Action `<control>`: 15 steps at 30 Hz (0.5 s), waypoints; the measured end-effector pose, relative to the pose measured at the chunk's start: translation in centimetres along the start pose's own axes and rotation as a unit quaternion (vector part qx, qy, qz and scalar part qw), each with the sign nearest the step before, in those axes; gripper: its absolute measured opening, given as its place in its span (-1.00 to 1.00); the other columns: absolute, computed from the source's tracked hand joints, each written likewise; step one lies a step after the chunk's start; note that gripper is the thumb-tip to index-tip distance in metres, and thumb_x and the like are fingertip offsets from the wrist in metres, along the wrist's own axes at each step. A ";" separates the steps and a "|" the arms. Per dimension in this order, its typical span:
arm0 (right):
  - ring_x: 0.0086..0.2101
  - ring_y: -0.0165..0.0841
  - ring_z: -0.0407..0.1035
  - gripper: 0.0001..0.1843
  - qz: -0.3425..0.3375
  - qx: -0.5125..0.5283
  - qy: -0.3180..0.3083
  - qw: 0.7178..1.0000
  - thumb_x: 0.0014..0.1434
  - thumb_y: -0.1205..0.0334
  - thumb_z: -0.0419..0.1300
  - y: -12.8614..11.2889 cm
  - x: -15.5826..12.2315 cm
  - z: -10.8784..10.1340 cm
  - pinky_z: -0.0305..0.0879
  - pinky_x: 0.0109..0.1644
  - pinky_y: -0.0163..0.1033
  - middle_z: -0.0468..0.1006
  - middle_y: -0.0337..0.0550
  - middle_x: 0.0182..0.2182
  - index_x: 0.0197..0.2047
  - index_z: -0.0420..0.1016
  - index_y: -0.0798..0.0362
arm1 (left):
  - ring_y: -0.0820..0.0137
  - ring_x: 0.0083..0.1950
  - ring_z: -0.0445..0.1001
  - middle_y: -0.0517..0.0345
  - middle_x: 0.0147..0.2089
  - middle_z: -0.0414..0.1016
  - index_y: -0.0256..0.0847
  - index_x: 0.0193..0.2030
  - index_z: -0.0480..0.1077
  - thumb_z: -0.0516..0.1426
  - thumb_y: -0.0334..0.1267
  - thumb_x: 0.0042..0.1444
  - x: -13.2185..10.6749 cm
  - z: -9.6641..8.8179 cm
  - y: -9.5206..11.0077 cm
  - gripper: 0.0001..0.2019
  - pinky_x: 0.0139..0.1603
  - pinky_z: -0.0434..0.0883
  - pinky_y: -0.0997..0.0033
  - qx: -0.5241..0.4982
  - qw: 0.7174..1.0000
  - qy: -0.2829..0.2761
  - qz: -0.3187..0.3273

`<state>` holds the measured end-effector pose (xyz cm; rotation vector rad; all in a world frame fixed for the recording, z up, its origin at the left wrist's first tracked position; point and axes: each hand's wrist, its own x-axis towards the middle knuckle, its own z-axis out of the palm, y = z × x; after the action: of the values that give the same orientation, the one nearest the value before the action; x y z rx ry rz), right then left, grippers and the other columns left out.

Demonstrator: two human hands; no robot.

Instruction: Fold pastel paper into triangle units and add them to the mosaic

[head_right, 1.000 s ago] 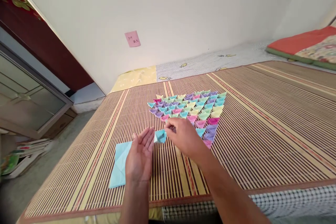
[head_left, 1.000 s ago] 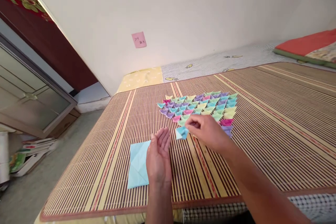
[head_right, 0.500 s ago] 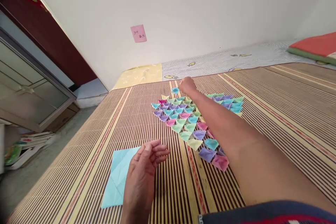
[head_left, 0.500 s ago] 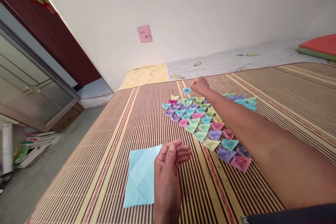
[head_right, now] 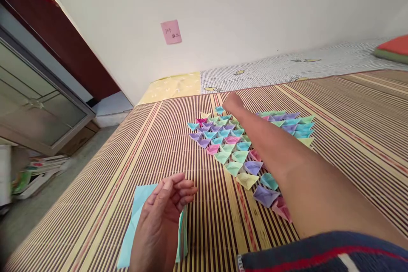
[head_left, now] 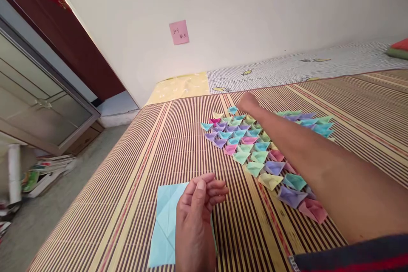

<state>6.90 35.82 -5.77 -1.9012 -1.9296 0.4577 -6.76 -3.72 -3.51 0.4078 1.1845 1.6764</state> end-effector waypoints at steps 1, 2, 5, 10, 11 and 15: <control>0.05 -0.14 0.50 -0.60 0.014 -0.013 0.000 1.000 0.41 0.11 0.28 -0.1 0.0 0.1 0.52 0.11 0.06 0.51 0.05 0.17 0.22 0.48 0.10 | 0.25 -0.19 0.64 -0.08 -0.23 0.68 -0.28 -0.17 0.65 0.41 0.01 0.06 0.0 0.0 0.0 -0.62 -0.17 0.58 0.37 -0.001 1.000 0.001 0.001; 0.05 -0.14 0.51 -0.60 0.028 -0.026 -0.001 0.999 0.40 0.11 0.29 -0.1 -0.1 0.2 0.52 0.11 0.05 0.52 0.07 0.16 0.21 0.48 0.11 | 0.25 -0.20 0.64 -0.08 -0.24 0.68 -0.28 -0.17 0.66 0.41 0.02 0.06 0.1 0.0 0.0 -0.62 -0.17 0.58 0.37 -0.002 1.000 0.001 0.003; 0.03 -0.15 0.51 -0.59 0.051 -0.055 -0.010 0.997 0.39 0.11 0.30 -0.3 -0.4 0.5 0.52 0.09 0.04 0.52 0.07 0.14 0.21 0.48 0.13 | 0.24 -0.19 0.64 -0.09 -0.24 0.68 -0.29 -0.17 0.66 0.41 0.02 0.06 0.3 -0.1 -0.1 -0.62 -0.18 0.58 0.36 0.000 1.000 0.000 0.006; 0.05 -0.14 0.51 -0.58 0.058 -0.079 -0.017 0.995 0.38 0.12 0.31 -0.2 -0.8 0.7 0.52 0.11 0.04 0.52 0.09 0.14 0.20 0.49 0.15 | 0.24 -0.19 0.64 -0.09 -0.24 0.68 -0.29 -0.15 0.66 0.40 0.03 0.07 0.3 -0.3 -0.3 -0.61 -0.17 0.58 0.37 0.001 1.000 -0.002 0.008; 0.05 -0.14 0.51 -0.59 0.058 -0.082 -0.017 0.995 0.38 0.12 0.31 -0.2 -0.8 0.8 0.51 0.11 0.04 0.53 0.09 0.15 0.20 0.49 0.15 | 0.25 -0.19 0.64 -0.09 -0.23 0.68 -0.29 -0.16 0.66 0.40 0.03 0.07 0.3 -0.3 -0.3 -0.61 -0.16 0.58 0.38 0.001 1.000 -0.004 0.007; 0.05 -0.14 0.51 -0.60 0.052 -0.086 -0.018 0.995 0.39 0.12 0.31 -0.1 -0.7 1.0 0.51 0.12 0.05 0.53 0.07 0.14 0.19 0.49 0.14 | 0.26 -0.20 0.64 -0.07 -0.23 0.68 -0.28 -0.17 0.66 0.41 0.03 0.07 0.3 -0.3 -0.3 -0.62 -0.17 0.58 0.39 0.003 1.000 -0.012 0.006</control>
<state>6.31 35.16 -6.64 -2.1246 -1.9555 0.3681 -6.95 -3.58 -3.99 0.4377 1.1715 1.6748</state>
